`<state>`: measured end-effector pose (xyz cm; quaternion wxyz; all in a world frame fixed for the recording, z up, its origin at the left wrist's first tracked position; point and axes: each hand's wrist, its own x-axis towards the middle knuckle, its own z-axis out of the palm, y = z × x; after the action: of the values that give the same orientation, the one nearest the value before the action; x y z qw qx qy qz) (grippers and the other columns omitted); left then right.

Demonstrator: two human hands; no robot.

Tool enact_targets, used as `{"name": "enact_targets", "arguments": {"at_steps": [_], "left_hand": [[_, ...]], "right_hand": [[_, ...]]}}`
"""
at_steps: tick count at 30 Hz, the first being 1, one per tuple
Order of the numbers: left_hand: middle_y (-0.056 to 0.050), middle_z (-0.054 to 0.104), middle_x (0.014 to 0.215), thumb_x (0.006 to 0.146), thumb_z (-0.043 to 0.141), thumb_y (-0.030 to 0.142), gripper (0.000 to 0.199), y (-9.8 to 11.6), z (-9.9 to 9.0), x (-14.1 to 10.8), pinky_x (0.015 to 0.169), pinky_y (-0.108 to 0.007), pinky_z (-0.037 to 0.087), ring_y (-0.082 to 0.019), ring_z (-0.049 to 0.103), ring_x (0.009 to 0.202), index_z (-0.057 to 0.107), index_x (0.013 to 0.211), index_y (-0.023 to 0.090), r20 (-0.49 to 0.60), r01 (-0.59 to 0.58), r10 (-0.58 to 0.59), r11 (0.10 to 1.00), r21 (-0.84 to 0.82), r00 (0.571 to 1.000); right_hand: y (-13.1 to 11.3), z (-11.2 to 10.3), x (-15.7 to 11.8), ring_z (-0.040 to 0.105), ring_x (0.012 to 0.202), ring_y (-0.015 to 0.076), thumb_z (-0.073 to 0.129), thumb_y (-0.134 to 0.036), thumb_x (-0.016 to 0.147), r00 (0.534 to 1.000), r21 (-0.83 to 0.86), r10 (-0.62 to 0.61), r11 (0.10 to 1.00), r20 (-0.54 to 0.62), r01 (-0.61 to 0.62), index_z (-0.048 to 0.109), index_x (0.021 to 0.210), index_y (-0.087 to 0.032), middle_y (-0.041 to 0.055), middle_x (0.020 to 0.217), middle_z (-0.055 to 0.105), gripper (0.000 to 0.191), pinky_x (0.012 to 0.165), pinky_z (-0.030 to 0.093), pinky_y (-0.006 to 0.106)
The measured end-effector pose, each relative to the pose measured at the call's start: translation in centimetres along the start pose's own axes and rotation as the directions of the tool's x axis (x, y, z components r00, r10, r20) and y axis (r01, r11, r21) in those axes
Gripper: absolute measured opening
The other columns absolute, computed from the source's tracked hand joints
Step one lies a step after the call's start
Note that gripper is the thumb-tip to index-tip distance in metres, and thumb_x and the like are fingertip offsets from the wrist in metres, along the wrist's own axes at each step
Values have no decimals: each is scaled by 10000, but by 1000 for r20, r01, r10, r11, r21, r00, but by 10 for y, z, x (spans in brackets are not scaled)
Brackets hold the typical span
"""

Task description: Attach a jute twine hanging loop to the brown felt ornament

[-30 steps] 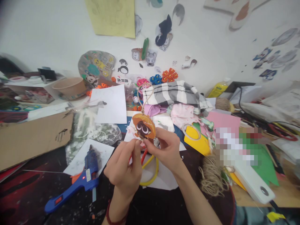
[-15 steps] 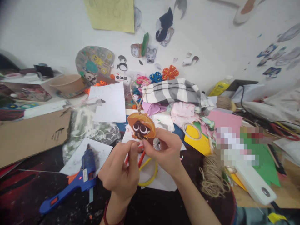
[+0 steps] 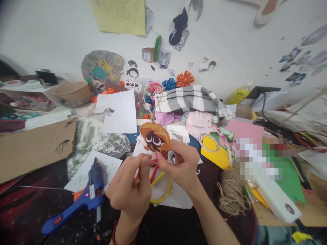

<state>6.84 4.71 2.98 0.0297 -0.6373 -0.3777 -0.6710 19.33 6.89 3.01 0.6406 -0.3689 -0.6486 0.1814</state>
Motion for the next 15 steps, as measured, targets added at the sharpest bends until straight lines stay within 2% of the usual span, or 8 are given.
{"name": "enact_targets", "arguments": {"at_steps": [6,15], "left_hand": [[-24,661,671,878,633,26,102,1,0,2,561,-235,486,-108,593,587,661,936,106,6,-11,11,1000,3,1000],[-38,670,679,877,631,15,108,2,0,2,563,-241,486,-109,582,595,658,939,100,4,-25,25,1000,0,1000]], "right_hand": [[-1,0,0,697,752,206,686,-90,791,1000,-49,-7,999,-9,6,746,844,-245,4,702,714,174,757,588,361],[-2,-1,0,703,783,216,681,-51,788,1000,-62,-9,998,6,9,757,890,-255,1,712,714,241,789,586,380]]}}
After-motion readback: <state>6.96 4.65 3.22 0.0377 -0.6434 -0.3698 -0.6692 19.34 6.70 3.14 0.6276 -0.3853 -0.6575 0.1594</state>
